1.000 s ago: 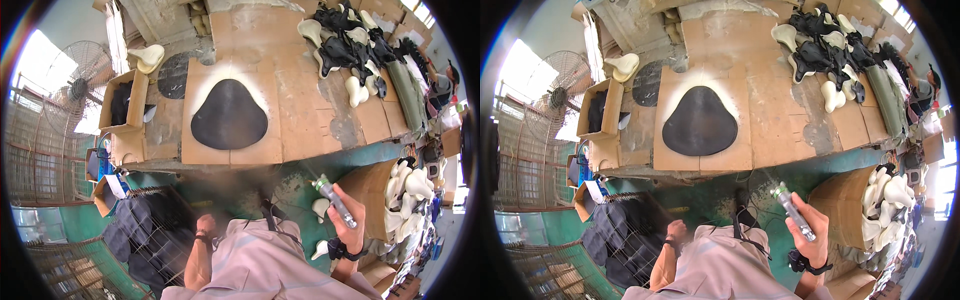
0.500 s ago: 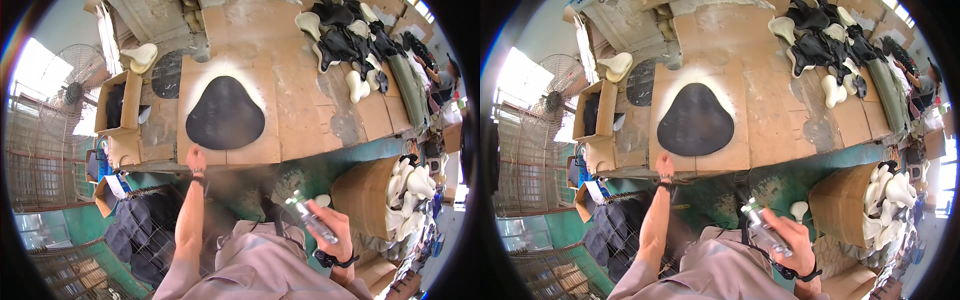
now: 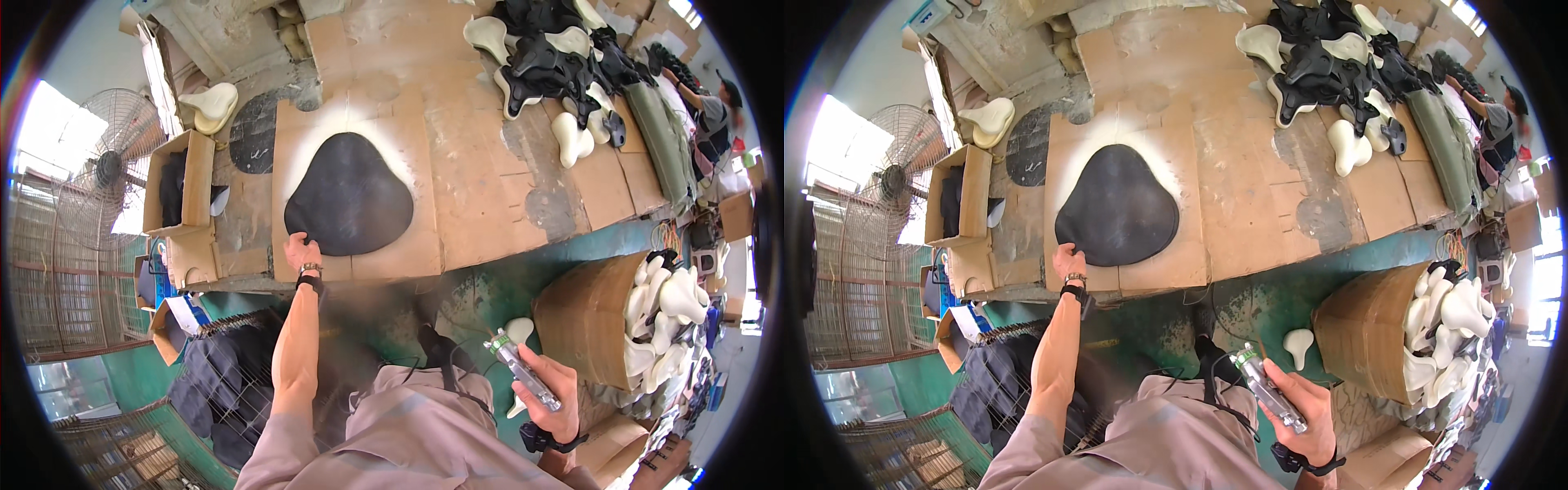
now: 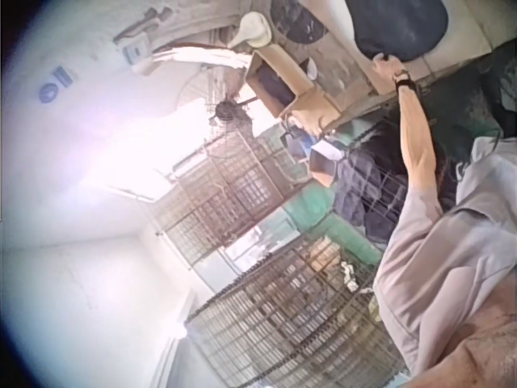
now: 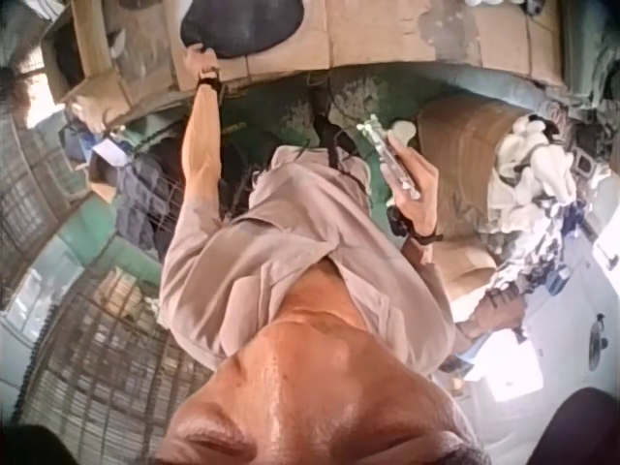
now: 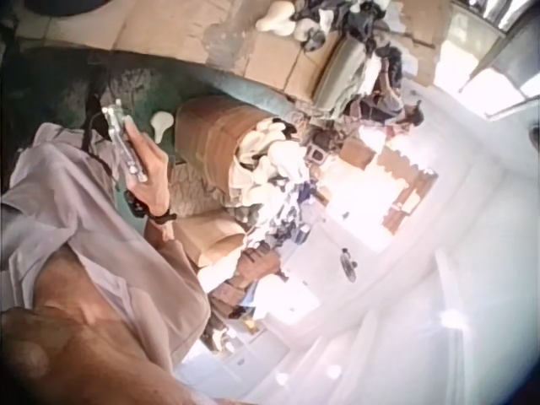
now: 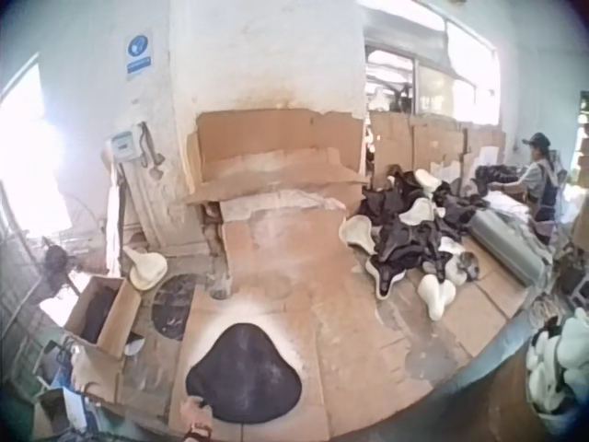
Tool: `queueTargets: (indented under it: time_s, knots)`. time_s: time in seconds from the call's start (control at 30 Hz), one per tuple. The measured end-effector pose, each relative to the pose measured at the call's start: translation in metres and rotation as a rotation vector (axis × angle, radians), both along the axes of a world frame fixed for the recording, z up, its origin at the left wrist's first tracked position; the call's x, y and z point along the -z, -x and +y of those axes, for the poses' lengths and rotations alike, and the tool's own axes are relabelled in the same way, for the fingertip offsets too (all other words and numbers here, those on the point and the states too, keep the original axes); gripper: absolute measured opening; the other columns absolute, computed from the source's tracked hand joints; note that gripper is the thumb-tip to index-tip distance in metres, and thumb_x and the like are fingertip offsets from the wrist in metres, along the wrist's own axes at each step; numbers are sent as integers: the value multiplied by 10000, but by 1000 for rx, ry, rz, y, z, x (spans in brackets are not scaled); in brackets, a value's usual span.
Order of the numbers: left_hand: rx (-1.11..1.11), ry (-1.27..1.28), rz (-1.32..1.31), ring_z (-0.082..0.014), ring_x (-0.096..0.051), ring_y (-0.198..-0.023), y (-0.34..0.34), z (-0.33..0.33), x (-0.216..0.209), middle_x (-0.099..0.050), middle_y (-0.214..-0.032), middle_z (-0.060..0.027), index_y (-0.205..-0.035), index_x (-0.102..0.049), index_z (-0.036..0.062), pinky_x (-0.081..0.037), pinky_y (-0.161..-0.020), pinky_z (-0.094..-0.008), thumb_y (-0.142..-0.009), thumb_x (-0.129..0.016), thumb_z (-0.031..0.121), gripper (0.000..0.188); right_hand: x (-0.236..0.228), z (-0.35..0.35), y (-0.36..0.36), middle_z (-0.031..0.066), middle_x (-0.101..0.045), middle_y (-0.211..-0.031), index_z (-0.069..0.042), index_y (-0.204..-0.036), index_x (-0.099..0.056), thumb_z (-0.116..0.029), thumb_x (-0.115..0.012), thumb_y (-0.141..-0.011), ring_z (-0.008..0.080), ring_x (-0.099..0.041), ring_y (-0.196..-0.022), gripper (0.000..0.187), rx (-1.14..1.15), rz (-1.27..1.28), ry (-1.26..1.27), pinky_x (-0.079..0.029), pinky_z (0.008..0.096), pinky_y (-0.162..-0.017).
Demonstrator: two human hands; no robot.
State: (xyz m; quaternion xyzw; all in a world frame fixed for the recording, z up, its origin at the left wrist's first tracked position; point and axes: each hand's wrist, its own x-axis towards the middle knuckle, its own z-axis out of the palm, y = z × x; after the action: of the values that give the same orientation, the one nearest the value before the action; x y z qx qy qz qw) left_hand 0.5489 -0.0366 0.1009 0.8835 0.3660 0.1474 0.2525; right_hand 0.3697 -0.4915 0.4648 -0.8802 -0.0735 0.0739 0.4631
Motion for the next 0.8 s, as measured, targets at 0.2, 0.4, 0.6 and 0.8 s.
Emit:
queueTargets:
  time_s: [0.2,0.4,0.6,0.8]
  knots:
    - [-211,1763,-562,-243,-612,-785,-33,39,24,-616,-805,-61,-794,-584,75,-524,-793,-401,-815,-585,-2,80,3,8,-10,164,-667,-865,-8,-1278,-595,61,-711,-725,285,-652,-713,569,-6,-55,-25,-507,315,-653]
    - [118,1894,-1004,-253,-656,-918,-93,-5,-131,-693,-930,-95,-869,-638,20,-514,-915,-389,-808,-562,42,100,17,22,-15,134,-666,-834,1,-1264,-607,-6,-710,-795,231,-633,-683,480,-38,-108,-38,-495,310,-638]
    - [368,1874,-1430,-313,-673,-977,-41,38,-271,-707,-993,-154,-917,-652,-2,-499,-966,-454,-793,-560,70,170,22,43,-17,135,-661,-817,12,-1260,-605,-2,-715,-778,241,-634,-672,495,-160,-113,-48,-496,313,-636]
    - [414,1521,-1810,-308,-673,-1014,157,90,-308,-715,-1023,-159,-946,-686,21,-501,-979,-483,-814,-544,115,216,22,89,-19,202,-682,-939,26,-1241,-611,29,-711,-735,311,-682,-801,516,-387,-55,-60,-524,331,-755]
